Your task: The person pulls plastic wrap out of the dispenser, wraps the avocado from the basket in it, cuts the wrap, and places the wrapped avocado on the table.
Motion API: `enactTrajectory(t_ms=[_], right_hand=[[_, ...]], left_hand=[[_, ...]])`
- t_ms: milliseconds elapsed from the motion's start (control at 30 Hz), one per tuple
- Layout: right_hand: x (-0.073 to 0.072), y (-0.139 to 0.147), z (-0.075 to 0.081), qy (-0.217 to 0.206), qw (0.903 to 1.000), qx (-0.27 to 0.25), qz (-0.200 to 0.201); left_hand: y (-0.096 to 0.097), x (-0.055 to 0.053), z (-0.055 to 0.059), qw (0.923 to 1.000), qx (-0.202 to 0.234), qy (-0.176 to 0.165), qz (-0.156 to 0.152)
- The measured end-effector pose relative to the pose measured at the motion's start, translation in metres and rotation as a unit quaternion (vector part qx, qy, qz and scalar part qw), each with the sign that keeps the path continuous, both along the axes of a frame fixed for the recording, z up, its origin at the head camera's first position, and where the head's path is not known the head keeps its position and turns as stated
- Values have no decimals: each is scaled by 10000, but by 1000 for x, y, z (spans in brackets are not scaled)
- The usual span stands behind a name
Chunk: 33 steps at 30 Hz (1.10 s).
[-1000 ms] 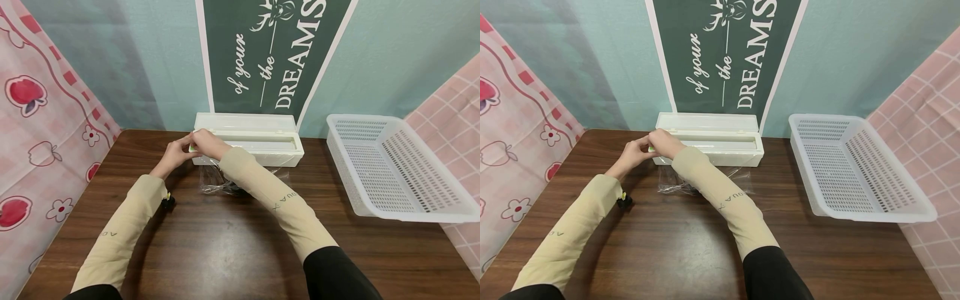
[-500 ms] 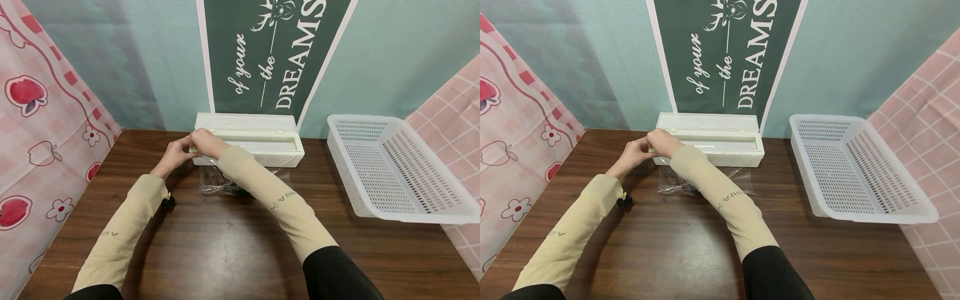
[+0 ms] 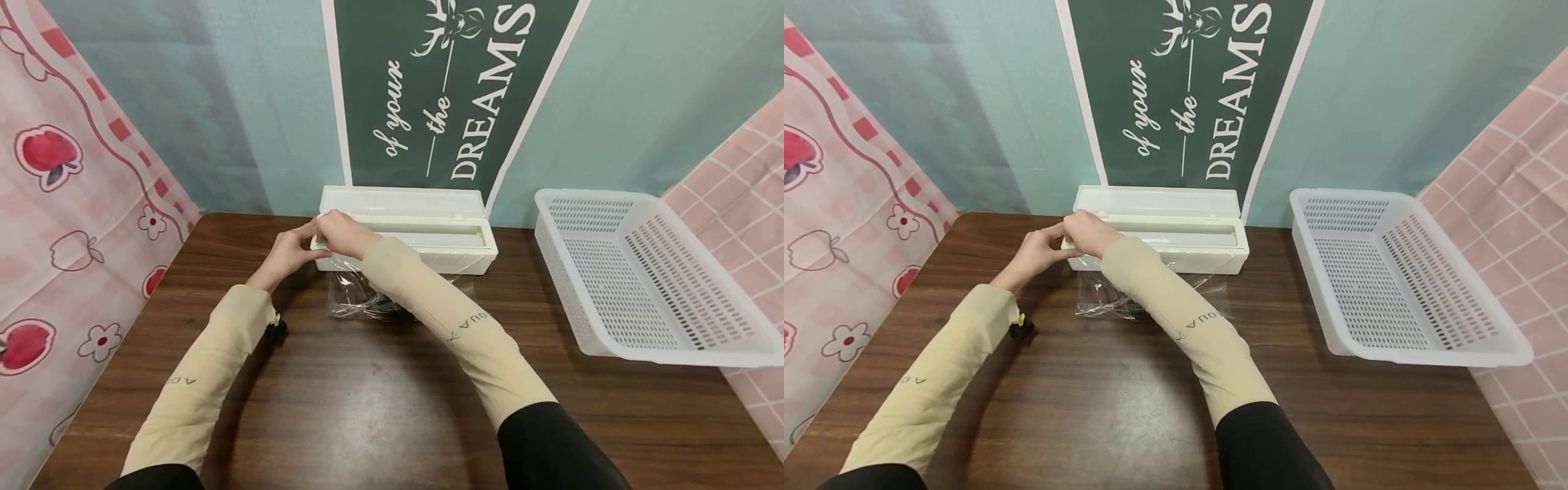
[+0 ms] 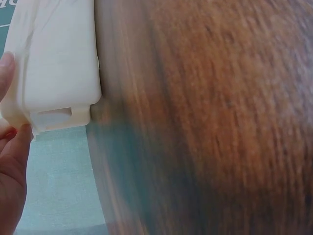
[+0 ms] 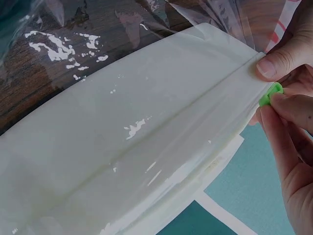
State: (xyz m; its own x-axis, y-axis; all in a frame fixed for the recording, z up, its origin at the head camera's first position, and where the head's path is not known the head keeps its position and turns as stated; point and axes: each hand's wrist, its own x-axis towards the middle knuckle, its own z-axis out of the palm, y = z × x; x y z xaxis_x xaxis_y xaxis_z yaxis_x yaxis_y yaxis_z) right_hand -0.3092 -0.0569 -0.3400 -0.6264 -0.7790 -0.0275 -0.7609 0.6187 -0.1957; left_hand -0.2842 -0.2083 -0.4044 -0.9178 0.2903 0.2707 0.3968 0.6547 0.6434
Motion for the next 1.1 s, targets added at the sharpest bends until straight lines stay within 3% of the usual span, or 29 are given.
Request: enactTrajectory(t_ms=[600, 1100], right_hand=[[-3, 6, 4, -69, 9999, 2, 95], [5, 14, 0, 52, 9997, -90, 200]], left_hand=[[-2, -5, 4, 9997, -9, -243, -26], [0, 3, 1, 9998, -75, -177, 106]])
